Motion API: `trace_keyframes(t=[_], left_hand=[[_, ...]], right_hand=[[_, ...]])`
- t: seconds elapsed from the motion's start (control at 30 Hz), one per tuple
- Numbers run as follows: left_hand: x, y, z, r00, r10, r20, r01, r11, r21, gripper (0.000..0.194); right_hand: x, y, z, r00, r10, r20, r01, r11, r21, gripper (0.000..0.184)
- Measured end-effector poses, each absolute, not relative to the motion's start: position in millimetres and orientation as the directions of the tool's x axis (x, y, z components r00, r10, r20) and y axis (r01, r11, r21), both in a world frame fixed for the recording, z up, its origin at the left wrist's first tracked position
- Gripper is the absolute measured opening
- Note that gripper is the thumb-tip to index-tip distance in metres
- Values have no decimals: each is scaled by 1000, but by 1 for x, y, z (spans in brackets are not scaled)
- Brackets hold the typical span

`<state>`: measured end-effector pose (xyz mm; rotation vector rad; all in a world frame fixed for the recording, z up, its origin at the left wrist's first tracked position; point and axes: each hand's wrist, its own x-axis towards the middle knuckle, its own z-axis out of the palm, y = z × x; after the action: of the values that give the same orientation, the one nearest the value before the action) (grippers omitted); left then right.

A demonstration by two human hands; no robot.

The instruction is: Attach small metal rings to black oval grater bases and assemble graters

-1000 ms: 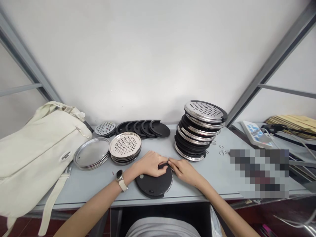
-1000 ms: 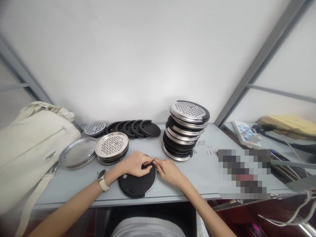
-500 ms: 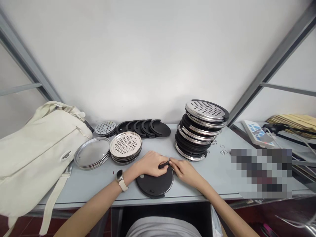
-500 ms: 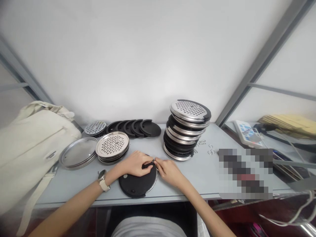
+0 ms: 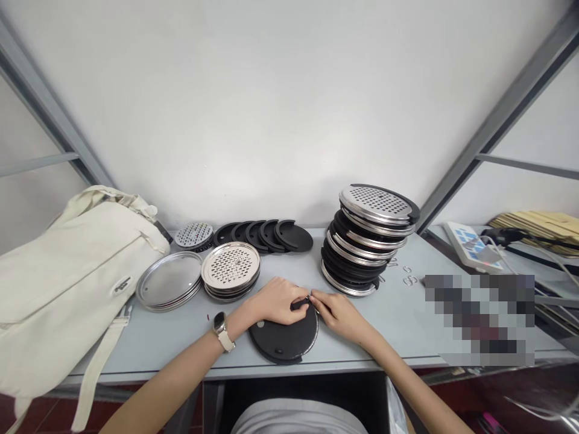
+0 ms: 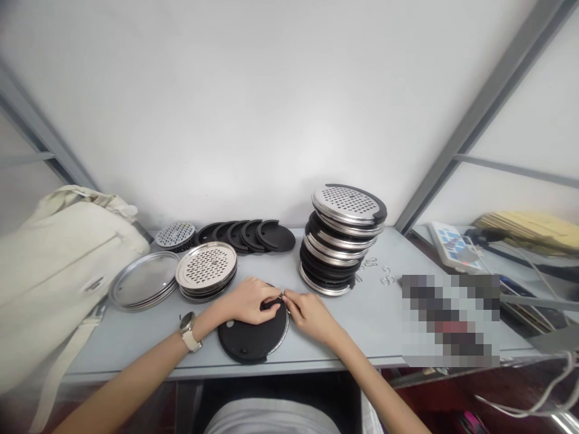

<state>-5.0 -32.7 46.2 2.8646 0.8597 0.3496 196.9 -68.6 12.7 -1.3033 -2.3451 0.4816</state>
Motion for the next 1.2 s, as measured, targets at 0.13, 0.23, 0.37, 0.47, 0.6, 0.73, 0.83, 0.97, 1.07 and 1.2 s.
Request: trace_keyframes(t=[0.13, 0.23, 0.37, 0.47, 0.6, 0.73, 0.83, 0.97, 1.07, 1.2], left_hand=[[-5, -32, 45, 812, 554, 183, 529, -831, 170, 16], [-5, -32, 45, 811, 552, 193, 529, -834, 159, 14], [-5, -32, 44, 816, 544, 196, 521, -838, 162, 16], [-5, -32, 43, 815, 548, 190, 527, -836, 150, 17], [-5, -31, 42, 817, 544, 191, 527, -839, 138, 17], [-5, -31, 42, 816, 548, 185, 530, -836, 142, 18], [-5, -31, 43, 813, 553, 180, 534, -833, 149, 18], [-5, -32, 45, 813, 555, 177, 533, -831, 158, 19], [-5, -32, 45, 816, 549, 180, 526, -835, 164, 19], [-5, -33, 44, 813, 555, 178, 532, -831, 159, 18]], right_hand=[[197, -69, 12, -474, 860, 188, 712, 500, -492, 28], [197, -70, 11, -477, 857, 196, 695, 504, -513, 25], [197, -72, 12, -482, 853, 203, 674, 508, -536, 22], [197, -72, 13, -480, 854, 199, 674, 505, -540, 20], [196, -70, 13, -482, 854, 197, 681, 506, -529, 20], [196, -69, 11, -488, 852, 188, 691, 509, -513, 21], [197, -69, 11, -494, 849, 186, 692, 514, -507, 20], [198, -70, 11, -505, 842, 188, 679, 523, -516, 20], [200, -69, 11, -515, 837, 183, 676, 528, -514, 21], [200, -67, 10, -519, 836, 178, 678, 529, -510, 21]])
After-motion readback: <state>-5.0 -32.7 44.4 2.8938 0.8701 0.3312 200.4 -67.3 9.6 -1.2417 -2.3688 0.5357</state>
